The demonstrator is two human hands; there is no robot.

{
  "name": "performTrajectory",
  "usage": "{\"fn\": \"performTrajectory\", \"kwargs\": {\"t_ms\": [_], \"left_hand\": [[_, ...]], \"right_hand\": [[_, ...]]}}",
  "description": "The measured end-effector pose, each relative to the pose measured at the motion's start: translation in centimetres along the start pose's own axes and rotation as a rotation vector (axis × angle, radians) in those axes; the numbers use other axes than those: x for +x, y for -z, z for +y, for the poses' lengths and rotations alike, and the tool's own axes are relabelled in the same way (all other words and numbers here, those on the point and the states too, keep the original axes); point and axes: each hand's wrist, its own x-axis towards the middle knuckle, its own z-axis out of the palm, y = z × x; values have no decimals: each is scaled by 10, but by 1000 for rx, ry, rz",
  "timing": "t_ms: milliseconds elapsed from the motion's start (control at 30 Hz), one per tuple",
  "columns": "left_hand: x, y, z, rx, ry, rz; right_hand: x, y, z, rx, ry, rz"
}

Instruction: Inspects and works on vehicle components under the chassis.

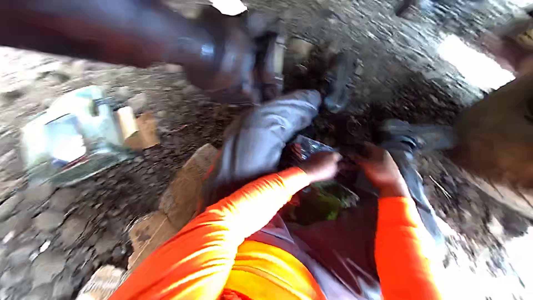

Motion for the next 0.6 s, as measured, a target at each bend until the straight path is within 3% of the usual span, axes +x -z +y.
{"fn": "performTrajectory", "kwargs": {"t_ms": [167,367,500,600], "left_hand": [[30,18,-15,76,-67,159],[34,4,-36,193,-200,416],[36,9,-31,103,-98,316],[36,16,-28,-251,37,300]], "right_hand": [[22,14,-2,225,153,20],[43,-2,-2,430,27,0],[45,-4,-4,288,-61,82],[42,6,2,73,-75,99]]}}
